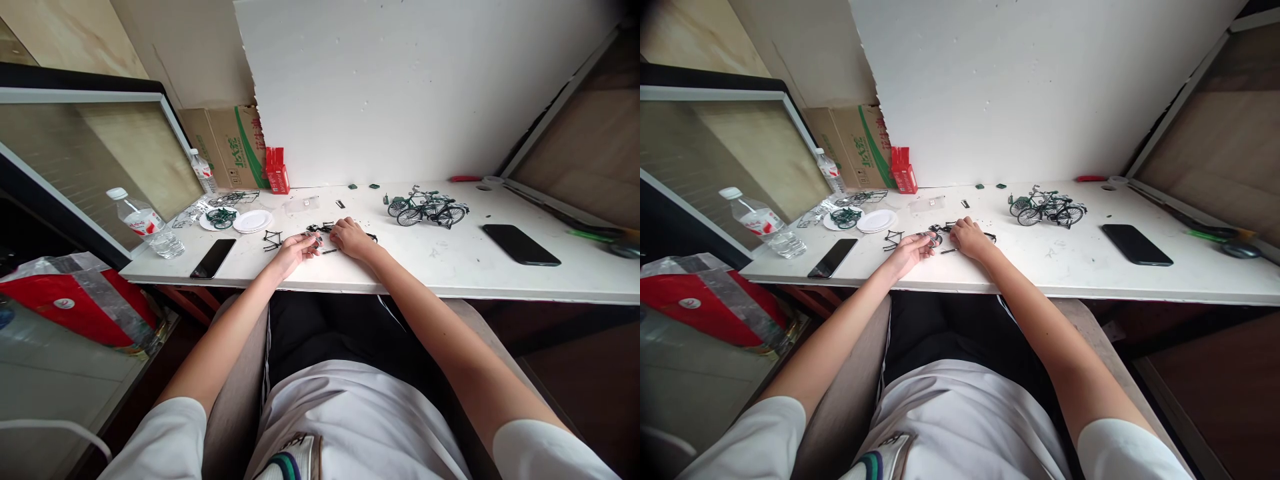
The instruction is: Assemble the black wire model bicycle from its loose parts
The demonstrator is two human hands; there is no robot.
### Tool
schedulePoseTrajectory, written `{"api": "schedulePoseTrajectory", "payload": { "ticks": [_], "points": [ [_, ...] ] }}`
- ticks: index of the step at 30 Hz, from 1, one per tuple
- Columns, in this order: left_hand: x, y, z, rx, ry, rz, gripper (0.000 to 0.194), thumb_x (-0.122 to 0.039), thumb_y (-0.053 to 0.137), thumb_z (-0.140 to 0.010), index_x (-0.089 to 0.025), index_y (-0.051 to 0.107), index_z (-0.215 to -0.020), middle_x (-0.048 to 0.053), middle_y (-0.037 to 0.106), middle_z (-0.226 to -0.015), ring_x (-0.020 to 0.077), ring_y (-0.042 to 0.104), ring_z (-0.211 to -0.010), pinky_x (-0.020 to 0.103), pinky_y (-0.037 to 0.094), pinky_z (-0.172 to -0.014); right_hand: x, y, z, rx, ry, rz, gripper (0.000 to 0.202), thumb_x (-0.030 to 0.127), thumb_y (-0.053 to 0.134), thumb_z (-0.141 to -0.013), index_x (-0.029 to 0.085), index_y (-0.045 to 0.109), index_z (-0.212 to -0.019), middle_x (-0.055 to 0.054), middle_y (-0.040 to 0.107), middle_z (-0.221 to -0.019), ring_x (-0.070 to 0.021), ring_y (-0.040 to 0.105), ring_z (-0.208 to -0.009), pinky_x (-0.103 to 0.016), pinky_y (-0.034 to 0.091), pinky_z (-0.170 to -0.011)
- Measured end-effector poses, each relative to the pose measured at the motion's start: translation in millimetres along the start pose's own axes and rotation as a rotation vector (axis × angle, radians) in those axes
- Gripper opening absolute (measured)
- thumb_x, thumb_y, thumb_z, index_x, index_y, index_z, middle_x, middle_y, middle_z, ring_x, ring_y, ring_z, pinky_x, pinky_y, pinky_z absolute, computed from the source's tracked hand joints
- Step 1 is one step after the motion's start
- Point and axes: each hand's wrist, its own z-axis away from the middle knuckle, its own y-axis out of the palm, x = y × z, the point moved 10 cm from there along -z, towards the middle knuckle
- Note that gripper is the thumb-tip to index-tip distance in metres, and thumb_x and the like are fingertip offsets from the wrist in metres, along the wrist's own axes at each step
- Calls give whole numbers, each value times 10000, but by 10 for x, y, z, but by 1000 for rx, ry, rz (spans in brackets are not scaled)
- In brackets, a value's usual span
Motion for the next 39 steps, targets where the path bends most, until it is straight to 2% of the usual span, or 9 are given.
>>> {"api": "schedulePoseTrajectory", "payload": {
  "ticks": [10, 16, 33, 36, 39],
  "points": [
    [-3, 10, 4, 6, -1, 2, 370, -371, 920, -800, -144, 806, -1069, 102, 782, -1029, 161, 711, -823, 298, 495, -818, 16, 8, 5, 20, 26, 57, 338, 245, 424, -1103, 67, 703, -1170, -240, 653, -1260, -348, 497, -1159, -438, 431, -1008],
    [-22, 30, 13, 10, 11, -36, 397, -395, 941, -778, -142, 814, -1056, 102, 771, -1039, 151, 699, -814, 284, 475, -772, -12, 45, -2, 14, 22, 69, 336, 249, 436, -1093, 54, 695, -1181, -248, 650, -1259, -356, 491, -1151, -451, 428, -1020],
    [21, -1, -18, 30, 39, -132, 421, -427, 938, -787, -157, 822, -1088, 105, 774, -1068, 143, 691, -818, 279, 459, -772, -23, 20, -3, -23, 26, 64, 287, 234, 478, -1069, 79, 707, -1145, -237, 665, -1218, -362, 494, -1158, -449, 420, -1033],
    [28, -18, -26, 12, 43, -153, 428, -428, 951, -767, -156, 831, -1076, 103, 777, -1053, 143, 688, -817, 277, 448, -763, -40, -29, -7, -63, 36, -37, 226, 177, 503, -1033, 107, 707, -1100, -217, 669, -1215, -345, 504, -1183, -435, 423, -1048],
    [28, -25, -30, -1, 46, -172, 445, -439, 956, -757, -153, 838, -1079, 108, 784, -1044, 144, 684, -811, 282, 446, -762, -63, -114, 26, -148, 45, -290, 204, 233, 481, -1061, 162, 672, -1061, -172, 681, -1173, -301, 552, -1152, -422, 445, -1053]
  ]
}}
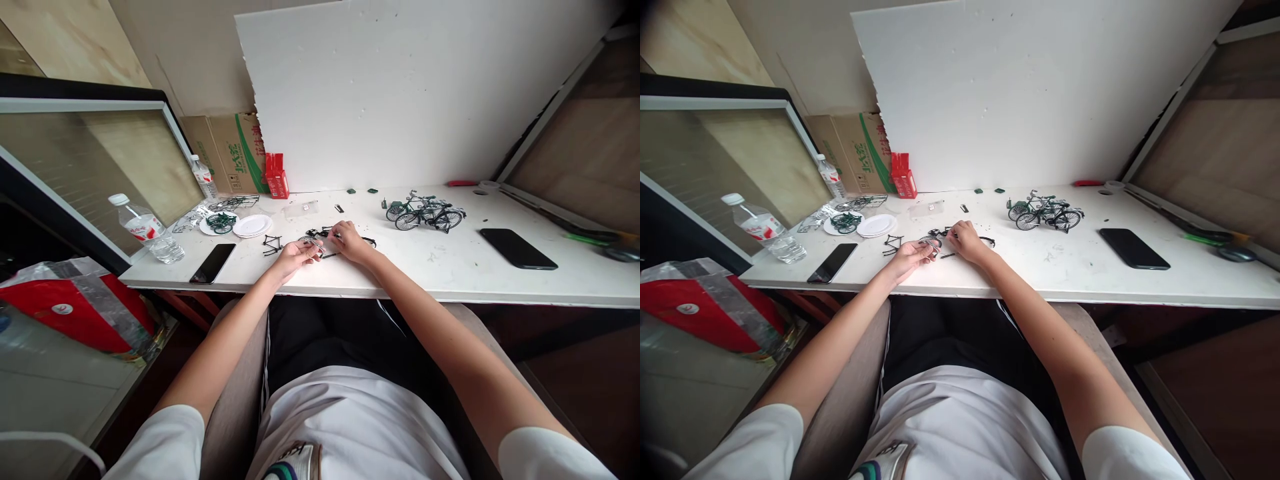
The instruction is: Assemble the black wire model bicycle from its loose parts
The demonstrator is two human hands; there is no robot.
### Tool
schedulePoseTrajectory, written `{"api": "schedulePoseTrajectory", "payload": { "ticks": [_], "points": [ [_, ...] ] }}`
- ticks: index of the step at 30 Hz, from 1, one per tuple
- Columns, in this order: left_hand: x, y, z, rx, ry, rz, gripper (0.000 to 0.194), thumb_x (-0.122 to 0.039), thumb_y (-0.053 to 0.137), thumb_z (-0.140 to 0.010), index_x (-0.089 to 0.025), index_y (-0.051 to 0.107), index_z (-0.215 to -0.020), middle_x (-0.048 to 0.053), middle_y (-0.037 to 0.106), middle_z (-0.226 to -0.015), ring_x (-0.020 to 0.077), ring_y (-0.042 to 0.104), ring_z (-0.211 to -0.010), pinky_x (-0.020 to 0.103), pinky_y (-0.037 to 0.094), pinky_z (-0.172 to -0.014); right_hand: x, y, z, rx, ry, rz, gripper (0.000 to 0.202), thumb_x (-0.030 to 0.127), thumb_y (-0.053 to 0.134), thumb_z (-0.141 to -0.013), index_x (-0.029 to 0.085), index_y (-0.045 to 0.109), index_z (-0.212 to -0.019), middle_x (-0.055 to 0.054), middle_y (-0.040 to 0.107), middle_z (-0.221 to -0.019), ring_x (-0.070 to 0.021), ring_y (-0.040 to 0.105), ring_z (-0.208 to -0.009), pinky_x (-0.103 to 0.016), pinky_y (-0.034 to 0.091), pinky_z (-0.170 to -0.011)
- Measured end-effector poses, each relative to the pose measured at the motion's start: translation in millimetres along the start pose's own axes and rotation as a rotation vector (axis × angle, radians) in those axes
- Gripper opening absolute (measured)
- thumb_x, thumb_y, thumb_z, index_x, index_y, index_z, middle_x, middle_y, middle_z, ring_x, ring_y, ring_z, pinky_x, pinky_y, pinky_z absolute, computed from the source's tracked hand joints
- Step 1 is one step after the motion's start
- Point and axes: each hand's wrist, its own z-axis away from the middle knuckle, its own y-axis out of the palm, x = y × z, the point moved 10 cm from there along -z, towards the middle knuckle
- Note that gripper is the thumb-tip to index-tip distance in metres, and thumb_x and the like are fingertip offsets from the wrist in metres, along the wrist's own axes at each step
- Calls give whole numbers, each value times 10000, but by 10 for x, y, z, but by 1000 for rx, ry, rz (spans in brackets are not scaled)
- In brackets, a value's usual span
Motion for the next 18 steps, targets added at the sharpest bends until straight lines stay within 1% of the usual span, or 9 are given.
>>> {"api": "schedulePoseTrajectory", "payload": {
  "ticks": [2, 4, 7, 9, 11, 15, 18],
  "points": [
    [1, -1, -2, -1, 3, -11, 457, -445, 952, -761, -150, 836, -1091, 116, 789, -1064, 143, 684, -811, 287, 450, -768, 16, -59, 45, -59, -3, -197, 229, 343, 466, -1092, 196, 638, -1058, -142, 678, -1140, -275, 590, -1103, -420, 468, -1040],
    [5, 0, -5, 9, 10, -17, 475, -438, 954, -761, -149, 826, -1116, 123, 795, -1098, 144, 690, -813, 293, 460, -786, 45, -90, 107, -98, -5, -361, 276, 460, 480, -1094, 221, 614, -1055, -123, 669, -1120, -262, 615, -1054, -417, 495, -997],
    [14, 12, -13, 45, 32, -23, 508, -423, 952, -768, -154, 802, -1171, 126, 806, -1109, 170, 722, -863, 310, 479, -836, 107, -138, 200, -178, 6, -497, 365, 589, 509, -1073, 239, 605, -1039, -102, 662, -1086, -258, 624, -1021, -422, 500, -962],
    [23, 8, -18, 54, 41, -29, 521, -421, 950, -772, -157, 791, -1193, 124, 812, -1098, 196, 746, -917, 322, 490, -866, 153, -153, 244, -223, 23, -547, 399, 629, 532, -1056, 239, 610, -1026, -95, 661, -1075, -255, 623, -1018, -417, 497, -945],
    [36, -5, -22, 44, 35, -40, 530, -422, 957, -762, -157, 791, -1190, 123, 814, -1099, 212, 761, -944, 328, 500, -876, 205, -133, 264, -232, 39, -590, 416, 650, 552, -1041, 239, 615, -1016, -90, 662, -1067, -250, 622, -1014, -406, 501, -923],
    [47, -8, -26, 13, 24, -63, 523, -431, 980, -721, -141, 800, -1117, 125, 813, -1079, 217, 765, -936, 330, 525, -859, 274, -71, 274, -209, 59, -673, 439, 672, 585, -1015, 234, 619, -998, -81, 653, -1043, -242, 620, -989, -400, 508, -914],
    [41, -3, -34, -13, 45, -87, 523, -441, 982, -712, -130, 799, -1090, 126, 808, -1086, 201, 754, -901, 330, 541, -837, 270, -2, 279, -159, 91, -760, 447, 683, 604, -999, 237, 607, -996, -64, 652, -1005, -228, 623, -939, -391, 520, -890]
  ]
}}
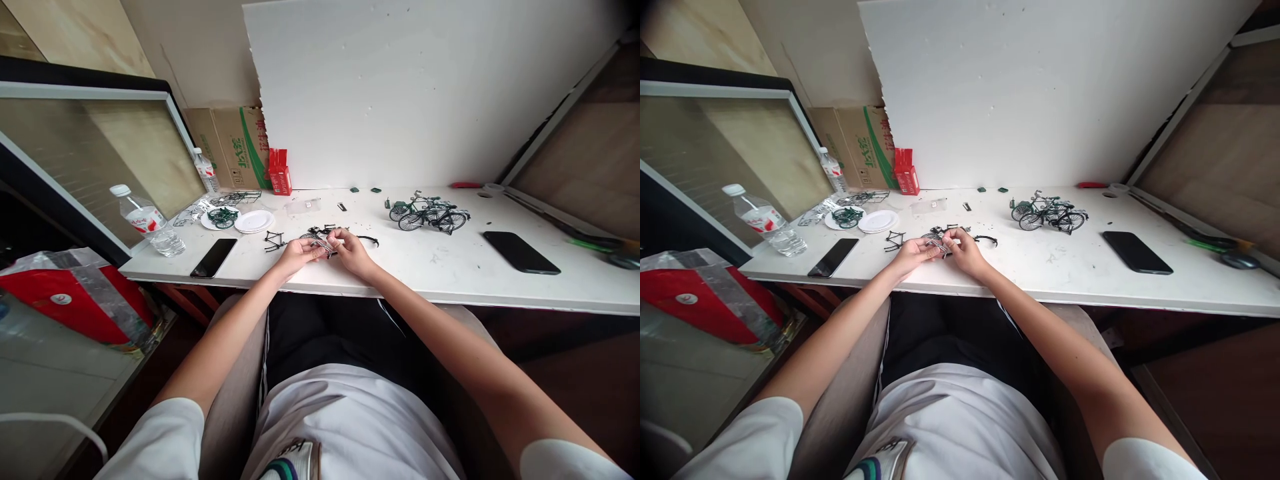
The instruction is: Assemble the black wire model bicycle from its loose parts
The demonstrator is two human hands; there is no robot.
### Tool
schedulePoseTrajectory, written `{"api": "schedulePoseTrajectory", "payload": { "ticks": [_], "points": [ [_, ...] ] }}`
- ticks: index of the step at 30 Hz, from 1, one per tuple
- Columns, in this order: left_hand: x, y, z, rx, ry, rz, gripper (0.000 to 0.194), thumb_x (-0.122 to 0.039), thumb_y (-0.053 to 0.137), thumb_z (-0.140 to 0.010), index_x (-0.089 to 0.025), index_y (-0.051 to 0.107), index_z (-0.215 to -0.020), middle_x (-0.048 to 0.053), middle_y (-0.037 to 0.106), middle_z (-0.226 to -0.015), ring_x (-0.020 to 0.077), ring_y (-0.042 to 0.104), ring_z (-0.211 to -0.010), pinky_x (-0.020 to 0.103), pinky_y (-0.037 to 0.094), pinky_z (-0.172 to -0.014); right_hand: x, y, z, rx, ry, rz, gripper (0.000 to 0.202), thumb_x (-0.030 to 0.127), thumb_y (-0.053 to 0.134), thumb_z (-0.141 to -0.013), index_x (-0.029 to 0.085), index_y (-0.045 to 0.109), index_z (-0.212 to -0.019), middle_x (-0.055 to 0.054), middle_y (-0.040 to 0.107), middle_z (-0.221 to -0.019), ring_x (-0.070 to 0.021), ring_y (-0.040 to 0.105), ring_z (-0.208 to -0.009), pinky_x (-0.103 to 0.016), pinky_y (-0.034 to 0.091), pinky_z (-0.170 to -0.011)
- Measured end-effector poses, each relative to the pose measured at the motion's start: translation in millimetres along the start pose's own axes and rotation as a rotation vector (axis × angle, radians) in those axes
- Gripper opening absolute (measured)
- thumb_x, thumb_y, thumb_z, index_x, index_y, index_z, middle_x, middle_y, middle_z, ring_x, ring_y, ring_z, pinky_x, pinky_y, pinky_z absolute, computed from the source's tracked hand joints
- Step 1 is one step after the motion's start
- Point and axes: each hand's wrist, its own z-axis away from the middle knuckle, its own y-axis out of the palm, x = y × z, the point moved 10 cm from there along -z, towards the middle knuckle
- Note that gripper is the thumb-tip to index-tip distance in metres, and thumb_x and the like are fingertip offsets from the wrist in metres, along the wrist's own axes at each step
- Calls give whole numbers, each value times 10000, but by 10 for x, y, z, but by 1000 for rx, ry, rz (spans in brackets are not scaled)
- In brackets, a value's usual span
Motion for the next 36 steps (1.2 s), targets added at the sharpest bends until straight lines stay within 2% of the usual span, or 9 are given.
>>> {"api": "schedulePoseTrajectory", "payload": {
  "ticks": [6, 10, 19, 26, 36],
  "points": [
    [14, 10, -25, -33, 24, -24, 589, -496, 981, -685, -115, 781, -1089, 134, 808, -1040, 215, 759, -880, 334, 554, -790, -26, 63, 30, 48, 1, 34, 449, 690, 598, -1000, 241, 594, -974, -63, 648, -985, -227, 630, -915, -390, 527, -848],
    [-29, 33, -16, -27, 36, -50, 558, -499, 969, -705, -110, 772, -1052, 127, 805, -984, 206, 759, -839, 310, 529, -739, -32, 79, 44, 51, -5, 96, 424, 668, 572, -1022, 246, 598, -990, -74, 651, -1030, -233, 630, -955, -380, 517, -822],
    [-42, 30, -6, -32, 43, -84, 558, -496, 964, -715, -107, 770, -1065, 128, 804, -969, 207, 755, -821, 323, 530, -736, -28, 50, 38, 40, -41, 195, 273, 501, 553, -1044, 239, 603, -984, -87, 652, -1031, -254, 602, -999, -397, 484, -841],
    [-18, 37, -15, -25, 47, -99, 550, -508, 964, -708, -115, 779, -1046, 114, 800, -937, 206, 759, -803, 320, 537, -727, -71, 39, 26, 36, -42, 206, 223, 445, 556, -1033, 240, 604, -959, -80, 658, -1005, -255, 601, -978, -430, 484, -922],
    [-5, 22, -17, -31, 60, -121, 508, -506, 950, -724, -122, 807, -1024, 103, 798, -876, 210, 757, -793, 332, 548, -742, -98, 30, 27, 36, -10, 190, 272, 499, 572, -1022, 243, 619, -942, -80, 663, -983, -263, 607, -965, -440, 502, -923]
  ]
}}
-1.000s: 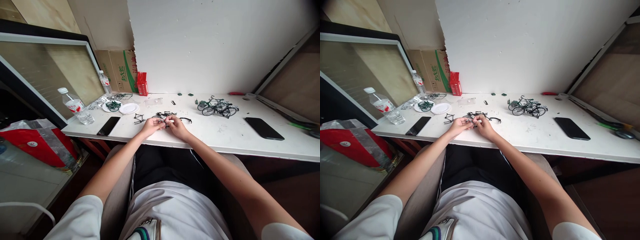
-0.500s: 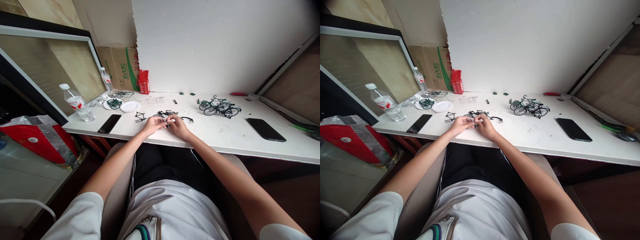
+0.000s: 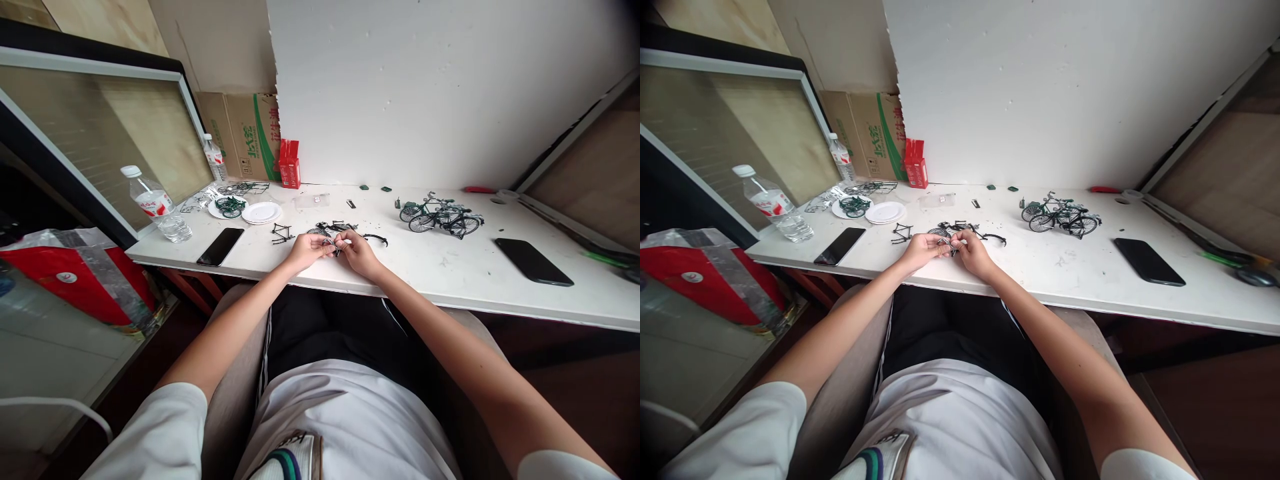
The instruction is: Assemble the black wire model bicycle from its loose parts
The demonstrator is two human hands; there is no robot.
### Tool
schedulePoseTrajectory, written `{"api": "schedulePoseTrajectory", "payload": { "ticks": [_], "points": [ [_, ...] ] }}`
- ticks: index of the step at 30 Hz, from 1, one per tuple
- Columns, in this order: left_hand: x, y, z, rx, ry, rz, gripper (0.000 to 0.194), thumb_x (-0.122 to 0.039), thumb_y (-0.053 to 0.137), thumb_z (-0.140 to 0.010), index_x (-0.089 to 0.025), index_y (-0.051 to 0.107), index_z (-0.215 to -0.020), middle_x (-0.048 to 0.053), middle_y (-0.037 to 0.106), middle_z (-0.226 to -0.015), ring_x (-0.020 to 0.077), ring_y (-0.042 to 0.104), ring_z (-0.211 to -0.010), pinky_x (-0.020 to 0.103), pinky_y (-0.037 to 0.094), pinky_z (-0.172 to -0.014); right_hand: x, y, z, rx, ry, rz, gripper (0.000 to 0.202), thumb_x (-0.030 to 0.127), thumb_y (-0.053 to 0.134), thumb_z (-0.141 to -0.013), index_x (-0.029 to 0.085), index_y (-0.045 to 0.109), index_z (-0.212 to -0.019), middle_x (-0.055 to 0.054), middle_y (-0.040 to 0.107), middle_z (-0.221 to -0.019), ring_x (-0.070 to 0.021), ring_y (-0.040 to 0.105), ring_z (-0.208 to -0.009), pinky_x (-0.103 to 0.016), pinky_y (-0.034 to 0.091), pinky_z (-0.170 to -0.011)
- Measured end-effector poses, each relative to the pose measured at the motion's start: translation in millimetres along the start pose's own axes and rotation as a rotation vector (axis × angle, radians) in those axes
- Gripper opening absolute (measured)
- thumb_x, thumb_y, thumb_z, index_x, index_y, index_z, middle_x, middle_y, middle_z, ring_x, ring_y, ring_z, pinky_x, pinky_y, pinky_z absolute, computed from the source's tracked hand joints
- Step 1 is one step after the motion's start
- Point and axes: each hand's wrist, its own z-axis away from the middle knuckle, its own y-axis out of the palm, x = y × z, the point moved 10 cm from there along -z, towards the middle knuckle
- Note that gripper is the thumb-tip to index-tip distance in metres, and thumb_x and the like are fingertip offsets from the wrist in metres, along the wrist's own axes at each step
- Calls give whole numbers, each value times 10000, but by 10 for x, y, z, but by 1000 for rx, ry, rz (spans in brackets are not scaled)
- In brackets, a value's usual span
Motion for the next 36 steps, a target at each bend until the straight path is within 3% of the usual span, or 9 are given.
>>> {"api": "schedulePoseTrajectory", "payload": {
  "ticks": [6, 36],
  "points": [
    [11, -18, -10, -12, 11, -11, 509, -506, 955, -714, -121, 811, -1015, 109, 803, -882, 217, 762, -790, 331, 546, -738, 21, 5, 8, 3, 0, -11, 300, 534, 584, -1023, 246, 621, -947, -77, 660, -976, -262, 606, -973, -435, 507, -918],
    [-83, 14, 23, -41, 49, -13, 501, -485, 975, -672, -131, 812, -987, 91, 800, -897, 191, 735, -742, 388, 619, -798, 72, 35, 2, 16, -54, 20, 196, 423, 564, -1021, 259, 603, -920, -79, 672, -1004, -273, 606, -997, -439, 503, -887]
  ]
}}
